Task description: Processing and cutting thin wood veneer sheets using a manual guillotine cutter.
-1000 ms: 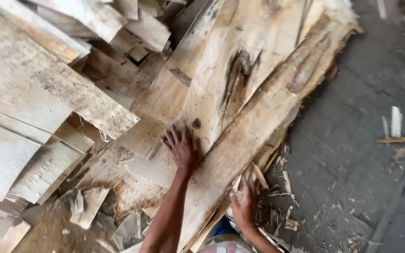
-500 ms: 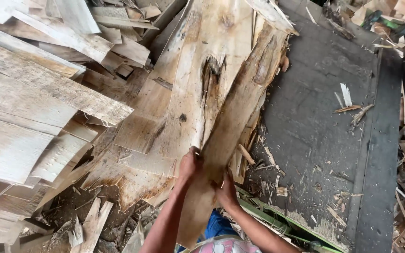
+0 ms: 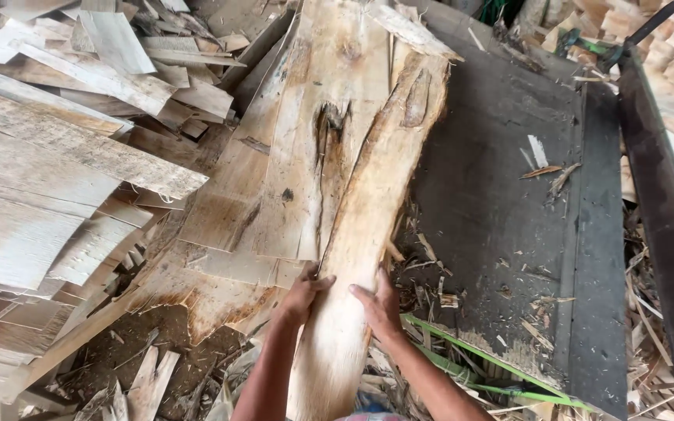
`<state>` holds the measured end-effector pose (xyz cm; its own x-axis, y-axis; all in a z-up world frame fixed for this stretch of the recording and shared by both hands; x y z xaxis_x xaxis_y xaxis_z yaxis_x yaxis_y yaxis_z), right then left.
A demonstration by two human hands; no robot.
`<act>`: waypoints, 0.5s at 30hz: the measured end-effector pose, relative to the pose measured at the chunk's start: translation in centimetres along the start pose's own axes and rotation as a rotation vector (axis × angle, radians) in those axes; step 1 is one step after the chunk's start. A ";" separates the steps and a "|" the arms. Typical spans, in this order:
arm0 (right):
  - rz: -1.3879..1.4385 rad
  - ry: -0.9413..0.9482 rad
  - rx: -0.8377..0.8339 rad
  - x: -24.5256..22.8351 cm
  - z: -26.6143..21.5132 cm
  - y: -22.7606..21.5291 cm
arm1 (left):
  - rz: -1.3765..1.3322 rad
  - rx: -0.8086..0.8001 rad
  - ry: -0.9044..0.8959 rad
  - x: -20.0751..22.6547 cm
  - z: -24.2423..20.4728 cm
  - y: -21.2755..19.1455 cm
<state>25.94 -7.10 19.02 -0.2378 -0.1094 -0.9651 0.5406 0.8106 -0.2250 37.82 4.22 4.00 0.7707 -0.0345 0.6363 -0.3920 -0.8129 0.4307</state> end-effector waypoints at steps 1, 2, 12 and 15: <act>-0.086 -0.082 -0.014 -0.2 -0.1 -0.4 | -0.116 -0.109 0.052 0.4 -1.4 1.3; -0.173 -0.163 -0.028 -0.4 -0.3 -0.9 | -0.231 -0.218 0.103 0.8 -2.8 2.5; -0.280 -0.544 0.130 6.1 -4.9 -16.0 | -0.199 -0.387 0.117 -8.5 -1.5 16.8; -0.547 -0.629 0.254 9.7 -7.1 -23.5 | 0.185 -0.237 0.177 -13.3 -2.4 23.4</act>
<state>5.22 -23.13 15.87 -0.0673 -0.8043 -0.5903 0.6624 0.4064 -0.6293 17.19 -12.95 7.14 0.5846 -0.0505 0.8098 -0.6386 -0.6443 0.4208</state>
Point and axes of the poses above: each hand's wrist, its own z-axis towards the middle knuckle, its own y-axis out of the palm, x = y × z, the point moved 7 cm from there along z, towards the middle knuckle, and after that the axes turned 13 degrees about -y, right-handed, at the moved point
